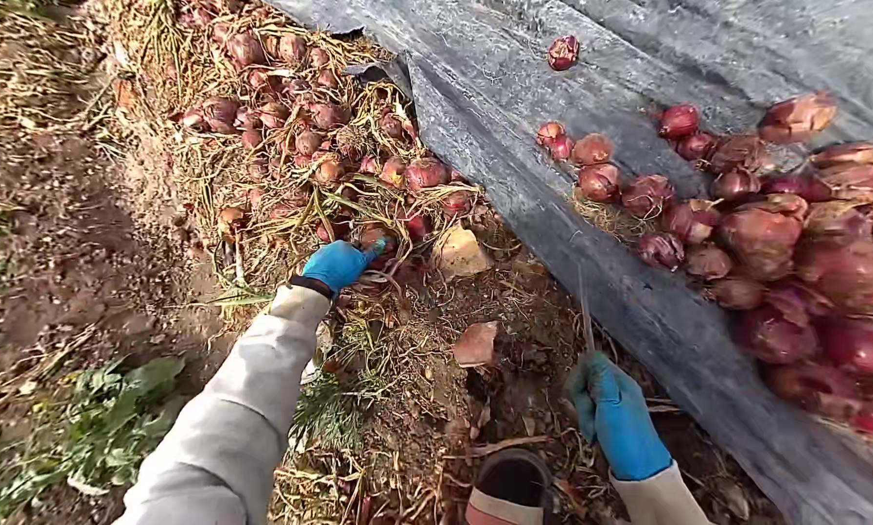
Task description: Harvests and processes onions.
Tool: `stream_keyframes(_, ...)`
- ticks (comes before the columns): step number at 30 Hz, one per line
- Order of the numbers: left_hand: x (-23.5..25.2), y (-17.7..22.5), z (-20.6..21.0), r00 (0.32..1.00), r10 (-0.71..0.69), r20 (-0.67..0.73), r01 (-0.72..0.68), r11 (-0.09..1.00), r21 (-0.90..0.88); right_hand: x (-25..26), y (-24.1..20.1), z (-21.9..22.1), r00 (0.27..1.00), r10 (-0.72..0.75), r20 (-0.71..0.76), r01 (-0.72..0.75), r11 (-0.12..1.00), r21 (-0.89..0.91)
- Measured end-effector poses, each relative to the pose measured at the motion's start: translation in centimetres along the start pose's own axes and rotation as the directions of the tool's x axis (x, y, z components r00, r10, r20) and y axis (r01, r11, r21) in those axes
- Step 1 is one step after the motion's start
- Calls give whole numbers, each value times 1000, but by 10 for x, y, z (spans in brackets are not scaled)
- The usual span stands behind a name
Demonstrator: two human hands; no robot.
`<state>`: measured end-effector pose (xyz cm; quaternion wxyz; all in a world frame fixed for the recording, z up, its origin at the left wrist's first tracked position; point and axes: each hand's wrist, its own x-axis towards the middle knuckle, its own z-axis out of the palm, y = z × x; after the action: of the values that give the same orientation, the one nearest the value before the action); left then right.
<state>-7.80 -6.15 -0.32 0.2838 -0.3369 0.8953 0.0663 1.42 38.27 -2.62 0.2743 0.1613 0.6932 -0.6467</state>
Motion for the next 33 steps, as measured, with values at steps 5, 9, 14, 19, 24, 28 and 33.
stream_keyframes(5,-62,-10,47,985,79,-153,-141,878,-457,-1,9,9,993,63,103,-57,997,-58)
stream_keyframes(9,-140,7,49,763,491,-421,-628,406,-664,-6,-15,12,974,59,219,-54,998,-26)
stream_keyframes(14,-243,62,17,771,569,-286,-522,307,-796,-33,-43,8,942,-146,302,122,988,99)
stream_keyframes(19,-237,43,20,558,826,84,-262,271,-926,-67,-47,5,920,-295,259,272,955,123)
stream_keyframes(24,-218,27,33,438,897,55,-350,226,-909,-73,-19,15,869,-286,405,165,937,309)
stream_keyframes(28,-227,25,-7,510,858,-58,-773,428,-468,-64,11,22,854,-214,475,74,952,296)
stream_keyframes(33,-212,32,2,328,807,-491,-878,452,157,-63,28,21,898,-99,428,36,988,153)
